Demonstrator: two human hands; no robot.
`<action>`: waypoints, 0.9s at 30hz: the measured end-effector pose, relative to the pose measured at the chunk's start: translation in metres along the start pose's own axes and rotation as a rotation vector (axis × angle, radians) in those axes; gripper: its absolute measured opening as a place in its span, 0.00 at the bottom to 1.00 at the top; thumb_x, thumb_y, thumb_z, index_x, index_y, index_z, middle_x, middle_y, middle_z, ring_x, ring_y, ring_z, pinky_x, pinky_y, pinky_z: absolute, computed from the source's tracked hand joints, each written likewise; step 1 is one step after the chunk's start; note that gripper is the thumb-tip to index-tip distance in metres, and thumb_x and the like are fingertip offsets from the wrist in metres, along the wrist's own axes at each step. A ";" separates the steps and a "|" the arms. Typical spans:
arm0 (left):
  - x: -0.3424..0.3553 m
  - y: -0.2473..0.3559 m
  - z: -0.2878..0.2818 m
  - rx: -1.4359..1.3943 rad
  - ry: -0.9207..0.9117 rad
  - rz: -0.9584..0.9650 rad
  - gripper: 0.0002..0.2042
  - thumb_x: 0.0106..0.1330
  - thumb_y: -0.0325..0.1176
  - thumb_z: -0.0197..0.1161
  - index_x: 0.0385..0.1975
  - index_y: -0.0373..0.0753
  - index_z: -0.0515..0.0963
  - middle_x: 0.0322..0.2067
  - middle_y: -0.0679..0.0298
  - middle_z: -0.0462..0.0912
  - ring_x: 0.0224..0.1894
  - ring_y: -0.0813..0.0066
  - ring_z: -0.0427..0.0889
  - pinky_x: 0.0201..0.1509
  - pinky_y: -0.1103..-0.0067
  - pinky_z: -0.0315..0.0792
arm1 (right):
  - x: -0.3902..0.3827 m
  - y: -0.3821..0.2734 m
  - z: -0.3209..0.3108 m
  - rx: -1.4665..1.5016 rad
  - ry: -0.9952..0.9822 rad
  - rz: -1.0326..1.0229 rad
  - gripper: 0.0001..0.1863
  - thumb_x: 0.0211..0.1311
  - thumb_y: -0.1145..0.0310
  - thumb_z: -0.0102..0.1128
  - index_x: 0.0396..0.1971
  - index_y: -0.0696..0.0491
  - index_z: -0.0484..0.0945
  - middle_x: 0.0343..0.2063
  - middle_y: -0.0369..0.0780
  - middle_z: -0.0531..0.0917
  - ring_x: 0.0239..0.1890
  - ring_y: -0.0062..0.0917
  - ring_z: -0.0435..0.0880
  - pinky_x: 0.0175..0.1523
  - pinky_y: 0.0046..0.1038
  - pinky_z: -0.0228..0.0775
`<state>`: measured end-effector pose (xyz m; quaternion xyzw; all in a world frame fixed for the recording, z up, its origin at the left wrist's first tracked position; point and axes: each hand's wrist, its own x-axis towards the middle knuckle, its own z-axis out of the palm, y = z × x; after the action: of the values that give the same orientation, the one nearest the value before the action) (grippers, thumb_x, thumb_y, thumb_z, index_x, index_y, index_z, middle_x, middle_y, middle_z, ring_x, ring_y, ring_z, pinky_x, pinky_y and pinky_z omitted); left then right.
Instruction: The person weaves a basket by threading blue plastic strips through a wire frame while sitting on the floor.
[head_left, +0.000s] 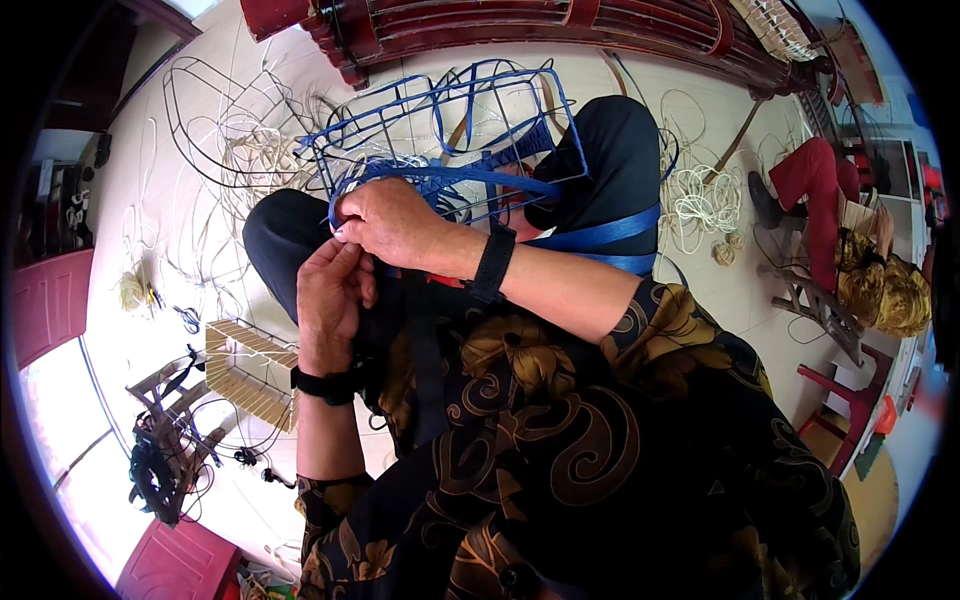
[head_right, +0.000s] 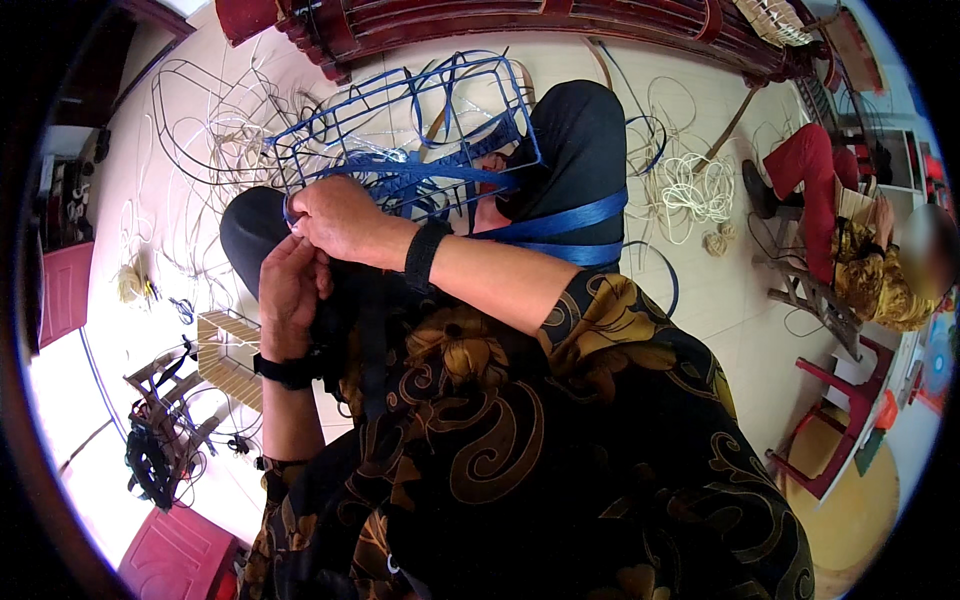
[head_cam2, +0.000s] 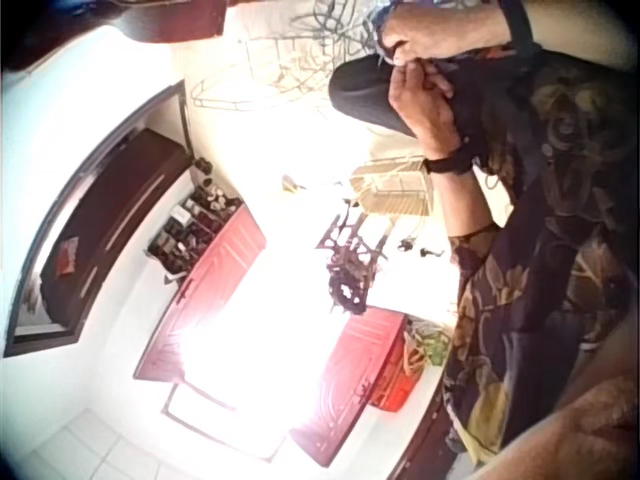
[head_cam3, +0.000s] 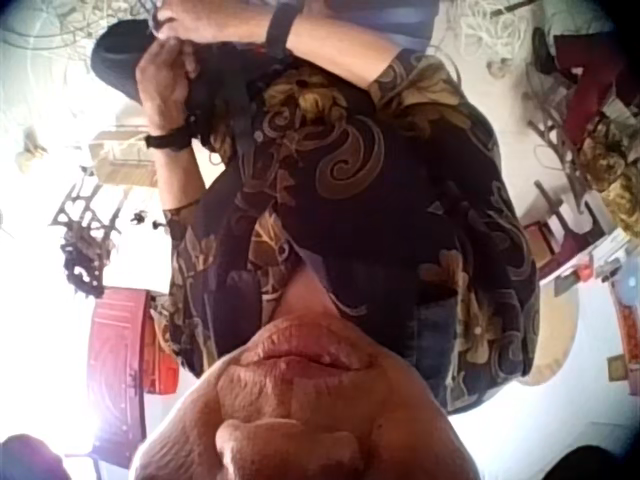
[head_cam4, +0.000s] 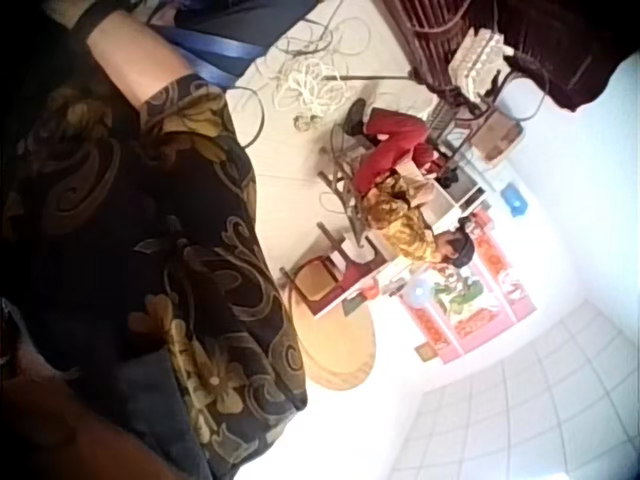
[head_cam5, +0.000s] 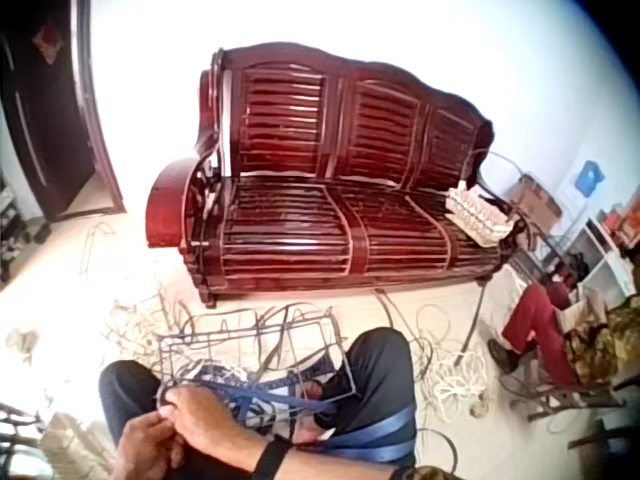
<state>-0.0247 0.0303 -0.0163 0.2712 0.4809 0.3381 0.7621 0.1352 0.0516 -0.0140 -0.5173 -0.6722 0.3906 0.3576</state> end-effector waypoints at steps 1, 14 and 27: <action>0.000 -0.001 0.001 0.002 0.010 0.008 0.07 0.71 0.29 0.56 0.32 0.34 0.75 0.24 0.62 0.79 0.14 0.77 0.73 0.15 0.83 0.66 | 0.001 0.001 0.000 0.031 0.018 -0.002 0.09 0.53 0.65 0.63 0.23 0.56 0.80 0.19 0.46 0.81 0.24 0.41 0.82 0.32 0.37 0.72; -0.005 -0.003 0.005 0.023 0.091 0.049 0.09 0.68 0.29 0.59 0.24 0.36 0.74 0.20 0.64 0.77 0.12 0.78 0.72 0.14 0.83 0.63 | 0.011 -0.010 -0.021 0.162 -0.011 0.224 0.11 0.59 0.65 0.62 0.24 0.57 0.79 0.18 0.36 0.79 0.22 0.19 0.78 0.29 0.24 0.68; -0.006 0.001 0.002 -0.039 0.048 0.013 0.08 0.67 0.27 0.60 0.24 0.36 0.73 0.19 0.64 0.77 0.11 0.78 0.73 0.12 0.84 0.63 | 0.019 -0.011 -0.018 0.221 -0.034 0.274 0.09 0.61 0.67 0.62 0.25 0.56 0.80 0.18 0.35 0.82 0.22 0.18 0.82 0.29 0.24 0.72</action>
<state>-0.0246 0.0261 -0.0120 0.2510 0.4904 0.3587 0.7535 0.1423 0.0712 0.0050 -0.5549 -0.5545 0.5158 0.3444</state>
